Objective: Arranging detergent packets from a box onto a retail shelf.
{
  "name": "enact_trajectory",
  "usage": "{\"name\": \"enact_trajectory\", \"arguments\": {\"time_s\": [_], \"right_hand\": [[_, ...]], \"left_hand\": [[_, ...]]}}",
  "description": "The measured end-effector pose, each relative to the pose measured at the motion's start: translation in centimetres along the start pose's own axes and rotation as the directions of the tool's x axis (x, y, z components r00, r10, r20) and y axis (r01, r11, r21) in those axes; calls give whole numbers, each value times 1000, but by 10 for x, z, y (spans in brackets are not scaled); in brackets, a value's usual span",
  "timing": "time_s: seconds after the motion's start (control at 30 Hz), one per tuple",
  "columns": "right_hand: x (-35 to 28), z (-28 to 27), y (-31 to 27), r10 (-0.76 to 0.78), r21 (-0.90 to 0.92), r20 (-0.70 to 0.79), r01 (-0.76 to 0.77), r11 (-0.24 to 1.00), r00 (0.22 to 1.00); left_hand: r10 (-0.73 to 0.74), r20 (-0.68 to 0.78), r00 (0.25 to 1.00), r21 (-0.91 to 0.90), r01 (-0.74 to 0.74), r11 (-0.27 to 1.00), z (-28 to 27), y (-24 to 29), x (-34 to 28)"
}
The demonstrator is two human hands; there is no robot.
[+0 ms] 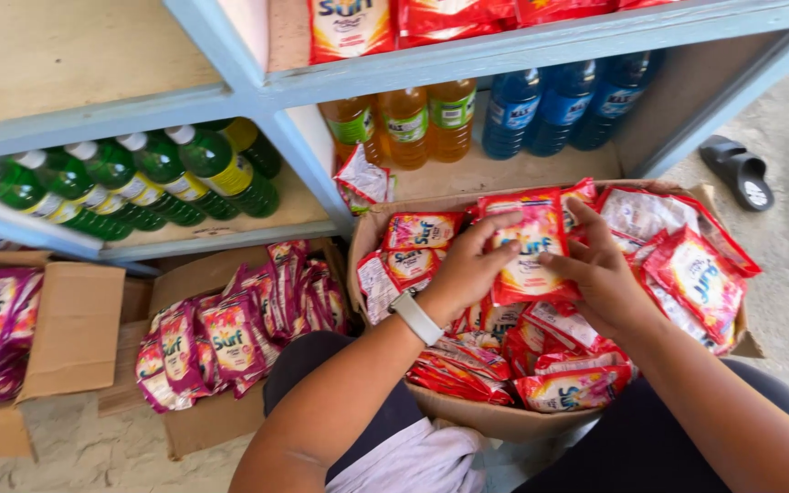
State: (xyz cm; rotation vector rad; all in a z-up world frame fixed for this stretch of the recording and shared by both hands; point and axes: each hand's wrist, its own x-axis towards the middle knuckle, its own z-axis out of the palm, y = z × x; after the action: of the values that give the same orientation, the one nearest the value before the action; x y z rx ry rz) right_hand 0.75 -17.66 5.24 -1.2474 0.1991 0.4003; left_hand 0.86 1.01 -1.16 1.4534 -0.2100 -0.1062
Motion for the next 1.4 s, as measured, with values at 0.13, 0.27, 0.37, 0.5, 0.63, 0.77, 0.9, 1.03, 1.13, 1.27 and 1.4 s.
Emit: {"name": "enact_trajectory", "arguments": {"time_s": [0.13,0.27,0.37,0.5,0.63,0.77,0.9,1.03,1.13,1.27,1.4], "right_hand": [[6,-19,7,-83,-117,155,102,988,984],[3,-18,-3,-53,-380,182,120,917,982],[5,-21,-4,-101,-426,174,168,889,980],[5,-20,2,-247,-383,155,289,877,956],[3,-21,9,-283,-294,126,308,905,951],[2,-18,5,-247,-193,184,281,940,951],[-1,-9,-5,-192,-61,253,214,975,948],[12,-40,11,-176,22,274,176,984,946],[21,-57,19,-173,130,254,144,981,952],[17,-46,5,-200,216,161,163,963,966],[12,-36,2,-220,216,97,195,957,971]], "left_hand": [[-95,-34,995,-177,88,980,-8,15,1],[-34,-62,997,-5,34,999,-13,37,-1],[14,-76,997,65,-9,998,-11,46,0],[19,-80,997,22,-17,1000,-11,55,-1],[66,5,998,-1,-66,998,-12,55,-3],[101,-13,995,35,-100,994,-15,58,-6],[311,-24,950,312,-289,905,-15,92,-17],[319,4,948,368,-298,881,-11,105,-26],[309,37,950,401,-298,866,-5,104,-29],[260,125,957,273,-285,919,0,103,-30],[189,141,972,248,-220,944,-1,98,-28]]}}
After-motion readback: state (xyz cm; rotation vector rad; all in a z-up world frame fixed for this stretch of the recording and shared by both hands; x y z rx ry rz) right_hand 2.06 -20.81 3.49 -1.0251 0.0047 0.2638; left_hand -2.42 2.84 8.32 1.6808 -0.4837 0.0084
